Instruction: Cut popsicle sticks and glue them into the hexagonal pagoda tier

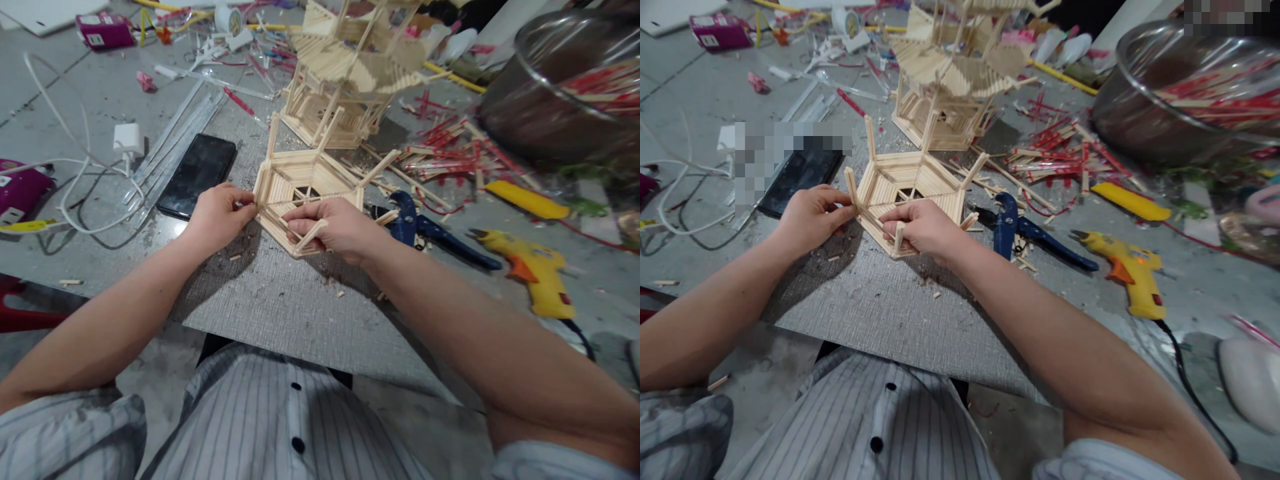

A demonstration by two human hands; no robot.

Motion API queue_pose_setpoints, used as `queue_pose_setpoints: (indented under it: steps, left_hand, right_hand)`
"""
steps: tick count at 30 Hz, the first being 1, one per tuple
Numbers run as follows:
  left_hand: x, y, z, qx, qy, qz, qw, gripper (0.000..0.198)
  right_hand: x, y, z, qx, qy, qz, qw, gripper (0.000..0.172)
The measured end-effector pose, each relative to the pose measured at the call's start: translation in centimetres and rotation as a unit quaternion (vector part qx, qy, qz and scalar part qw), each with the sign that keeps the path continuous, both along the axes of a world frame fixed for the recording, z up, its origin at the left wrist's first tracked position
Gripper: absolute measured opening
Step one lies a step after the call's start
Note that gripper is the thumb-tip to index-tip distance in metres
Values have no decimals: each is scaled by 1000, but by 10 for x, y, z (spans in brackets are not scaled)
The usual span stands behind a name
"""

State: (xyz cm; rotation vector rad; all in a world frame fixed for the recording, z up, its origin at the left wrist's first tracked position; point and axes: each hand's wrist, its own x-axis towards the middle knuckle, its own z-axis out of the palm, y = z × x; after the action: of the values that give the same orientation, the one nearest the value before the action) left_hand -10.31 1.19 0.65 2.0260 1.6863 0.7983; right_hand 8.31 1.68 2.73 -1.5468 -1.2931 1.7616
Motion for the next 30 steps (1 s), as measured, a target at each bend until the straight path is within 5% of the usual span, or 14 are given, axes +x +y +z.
queue_pose_setpoints:
  steps: [26, 30]
  left_hand:
    - [1, 7, -1, -3, -4, 5, 1000, 24]
    - [1, 3, -1, 18, -14, 59, 998, 19]
  right_hand:
    - [-17, -1, 2, -6, 20, -12, 1000, 15]
    - [-19, -1, 2, -6, 21, -24, 999, 13]
